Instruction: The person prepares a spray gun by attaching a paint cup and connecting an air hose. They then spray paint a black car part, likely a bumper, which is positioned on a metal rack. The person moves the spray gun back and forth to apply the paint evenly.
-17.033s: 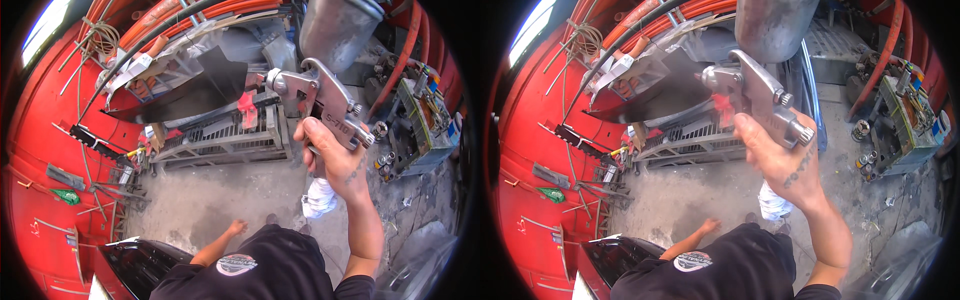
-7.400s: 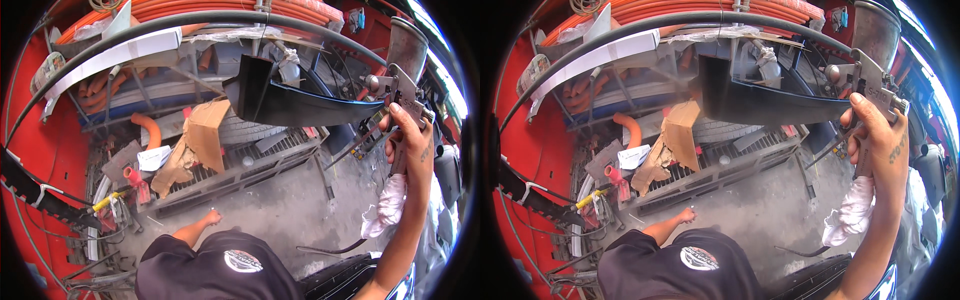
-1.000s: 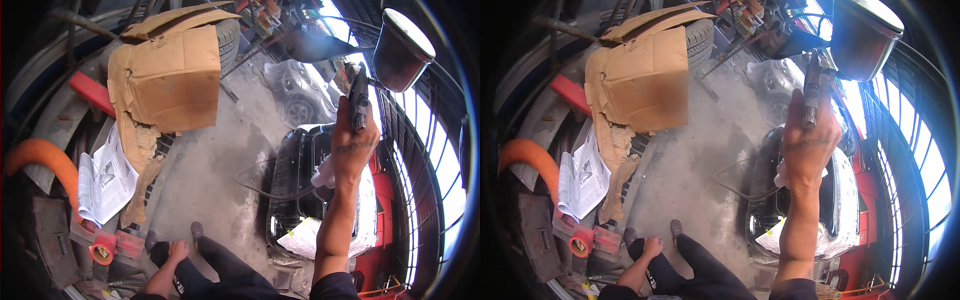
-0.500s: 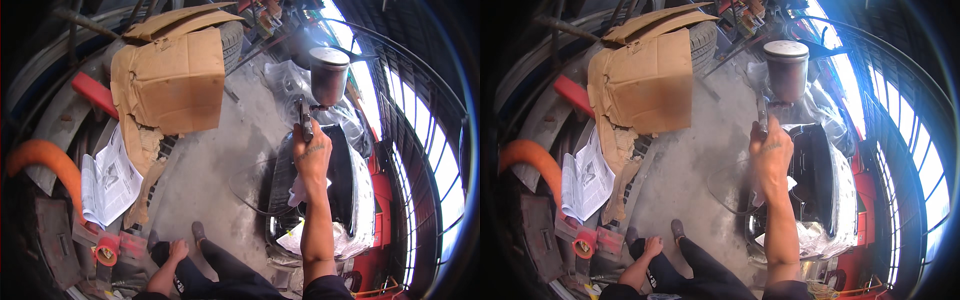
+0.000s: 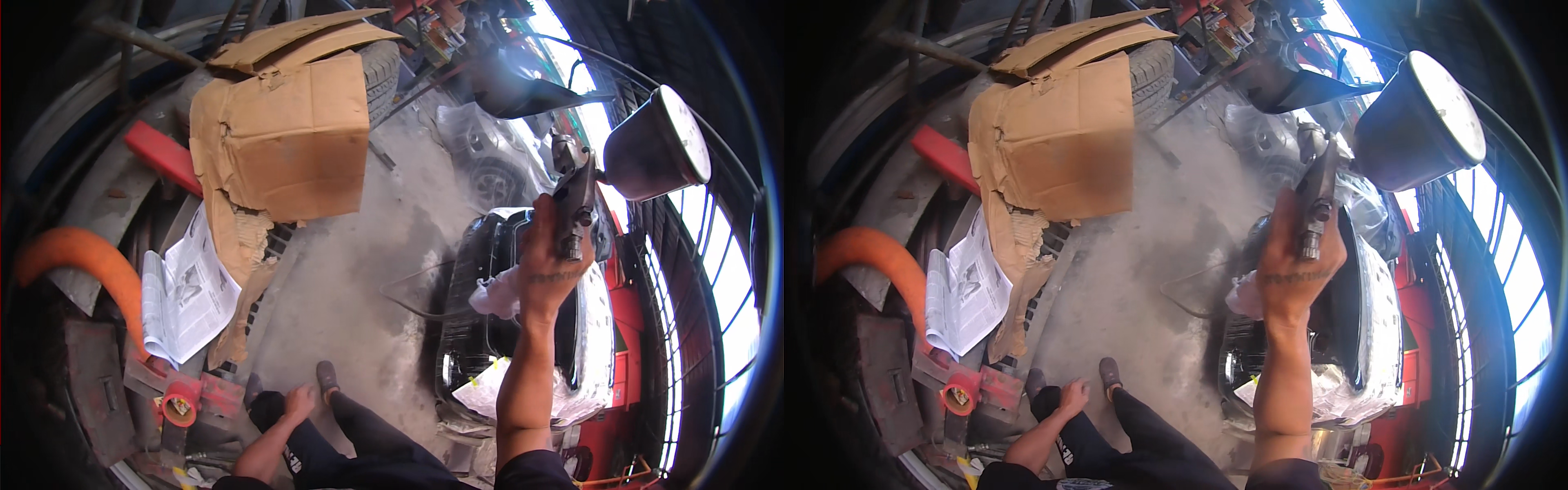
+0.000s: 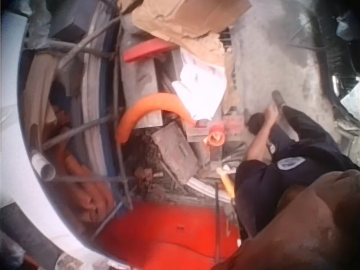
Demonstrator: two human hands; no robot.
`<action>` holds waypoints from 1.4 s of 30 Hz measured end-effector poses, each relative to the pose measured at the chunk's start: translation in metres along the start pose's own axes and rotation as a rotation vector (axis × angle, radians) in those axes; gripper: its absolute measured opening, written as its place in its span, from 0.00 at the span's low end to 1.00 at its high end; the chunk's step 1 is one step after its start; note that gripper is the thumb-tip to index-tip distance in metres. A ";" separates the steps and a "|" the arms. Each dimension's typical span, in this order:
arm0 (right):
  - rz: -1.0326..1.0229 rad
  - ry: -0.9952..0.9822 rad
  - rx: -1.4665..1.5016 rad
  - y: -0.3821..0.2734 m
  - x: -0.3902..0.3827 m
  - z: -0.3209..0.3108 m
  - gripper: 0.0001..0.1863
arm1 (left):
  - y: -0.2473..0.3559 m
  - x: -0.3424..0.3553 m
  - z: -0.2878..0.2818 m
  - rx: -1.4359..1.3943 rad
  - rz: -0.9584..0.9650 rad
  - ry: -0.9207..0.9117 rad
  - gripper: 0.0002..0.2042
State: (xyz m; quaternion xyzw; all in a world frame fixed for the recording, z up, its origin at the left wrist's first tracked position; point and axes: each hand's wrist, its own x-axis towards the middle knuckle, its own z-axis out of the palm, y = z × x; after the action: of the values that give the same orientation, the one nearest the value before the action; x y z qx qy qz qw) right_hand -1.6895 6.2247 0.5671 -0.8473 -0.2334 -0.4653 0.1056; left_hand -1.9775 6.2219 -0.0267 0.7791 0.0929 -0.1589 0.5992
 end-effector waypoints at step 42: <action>0.398 -1.293 0.968 0.083 -0.137 0.089 0.45 | 0.515 0.089 -0.312 -0.694 0.714 0.435 0.21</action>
State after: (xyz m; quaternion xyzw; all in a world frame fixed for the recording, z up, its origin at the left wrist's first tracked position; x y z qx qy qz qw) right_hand -1.6452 6.1470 0.4067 -0.8338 -0.2683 0.2925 0.3837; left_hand -1.6797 6.3820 0.4791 0.5334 -0.0089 0.2594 0.8050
